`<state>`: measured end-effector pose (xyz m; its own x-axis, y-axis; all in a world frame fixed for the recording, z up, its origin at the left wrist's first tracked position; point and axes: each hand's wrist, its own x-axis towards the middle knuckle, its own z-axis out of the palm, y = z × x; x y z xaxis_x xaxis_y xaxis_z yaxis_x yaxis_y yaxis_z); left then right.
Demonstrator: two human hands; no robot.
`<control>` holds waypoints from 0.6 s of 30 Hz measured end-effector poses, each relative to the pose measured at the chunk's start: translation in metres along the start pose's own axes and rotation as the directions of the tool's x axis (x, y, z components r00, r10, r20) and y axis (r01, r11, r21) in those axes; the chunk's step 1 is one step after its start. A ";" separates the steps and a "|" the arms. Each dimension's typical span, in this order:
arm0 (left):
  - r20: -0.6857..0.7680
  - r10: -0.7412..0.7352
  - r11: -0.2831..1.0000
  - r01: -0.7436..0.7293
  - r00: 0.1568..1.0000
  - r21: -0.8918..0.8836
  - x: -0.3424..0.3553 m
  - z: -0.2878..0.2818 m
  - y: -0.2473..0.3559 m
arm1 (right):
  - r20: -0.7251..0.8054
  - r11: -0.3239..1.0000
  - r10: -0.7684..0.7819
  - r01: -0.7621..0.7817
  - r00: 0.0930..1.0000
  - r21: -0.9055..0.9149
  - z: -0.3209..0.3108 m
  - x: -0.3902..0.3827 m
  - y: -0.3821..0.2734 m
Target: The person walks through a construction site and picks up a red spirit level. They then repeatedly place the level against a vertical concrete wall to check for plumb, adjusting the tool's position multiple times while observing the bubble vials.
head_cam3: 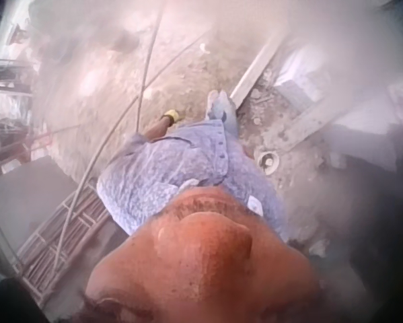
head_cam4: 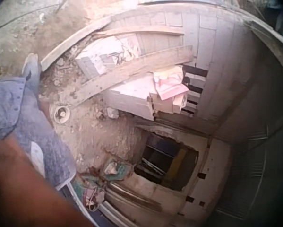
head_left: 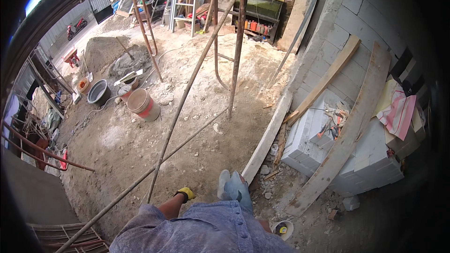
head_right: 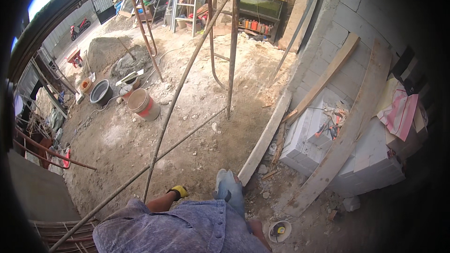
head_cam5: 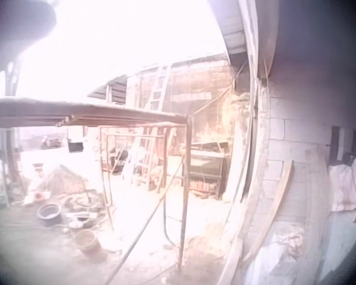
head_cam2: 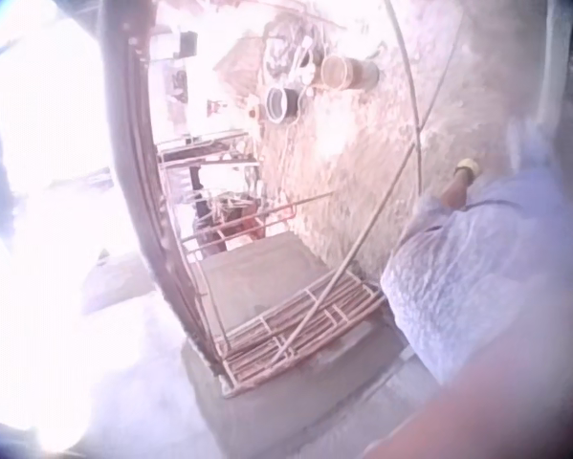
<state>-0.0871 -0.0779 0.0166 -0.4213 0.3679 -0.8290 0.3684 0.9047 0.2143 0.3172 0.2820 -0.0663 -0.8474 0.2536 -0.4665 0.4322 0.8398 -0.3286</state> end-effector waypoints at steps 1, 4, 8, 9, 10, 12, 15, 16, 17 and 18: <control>-0.057 -0.005 1.000 0.004 0.998 -0.020 0.005 -0.002 -0.002 | 0.016 0.999 0.016 -0.016 1.000 0.031 -0.027 0.012 -0.002; -0.266 -0.105 0.992 0.081 0.958 -0.099 0.036 -0.024 0.013 | -0.004 0.990 -0.063 0.063 0.998 0.123 -0.034 0.063 0.049; -0.268 -0.229 0.972 0.234 0.936 -0.011 0.107 -0.103 0.036 | -0.073 0.969 -0.246 0.246 0.966 -0.005 -0.079 0.193 0.065; -0.225 -0.212 0.977 0.211 0.951 -0.030 0.124 -0.127 0.044 | -0.093 0.971 -0.236 0.231 0.967 -0.056 -0.097 0.225 0.070; -0.189 -0.187 0.982 0.183 0.964 -0.043 0.135 -0.147 0.053 | -0.102 0.970 -0.228 0.217 0.968 -0.111 -0.116 0.252 0.072; -0.126 -0.138 0.990 0.132 0.982 -0.056 0.157 -0.203 0.068 | -0.018 0.916 0.158 -0.139 0.987 0.377 -0.170 0.313 0.061; -0.090 0.033 0.997 -0.040 0.995 -0.069 0.175 -0.320 0.108 | 0.403 0.334 0.475 -0.584 0.782 0.740 -0.217 0.407 0.057; -0.212 0.036 0.967 -0.088 0.977 -0.241 0.191 -0.349 0.112 | 0.261 0.400 0.406 -0.427 0.876 0.811 -0.230 0.435 0.056; -0.324 0.009 0.904 -0.146 0.946 -0.401 0.210 -0.371 0.111 | 0.130 0.571 0.259 -0.260 0.957 0.778 -0.250 0.470 0.055; -0.421 -0.084 0.825 -0.174 0.903 -0.538 0.226 -0.378 0.104 | 0.083 0.792 0.258 -0.261 0.962 0.551 -0.232 0.513 0.062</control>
<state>-0.4570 0.1800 0.0466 -0.7600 0.3471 -0.5494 -0.0685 0.7979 0.5989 -0.1620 0.5759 -0.1356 -0.6781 0.4211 -0.6024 0.7335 0.3346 -0.5916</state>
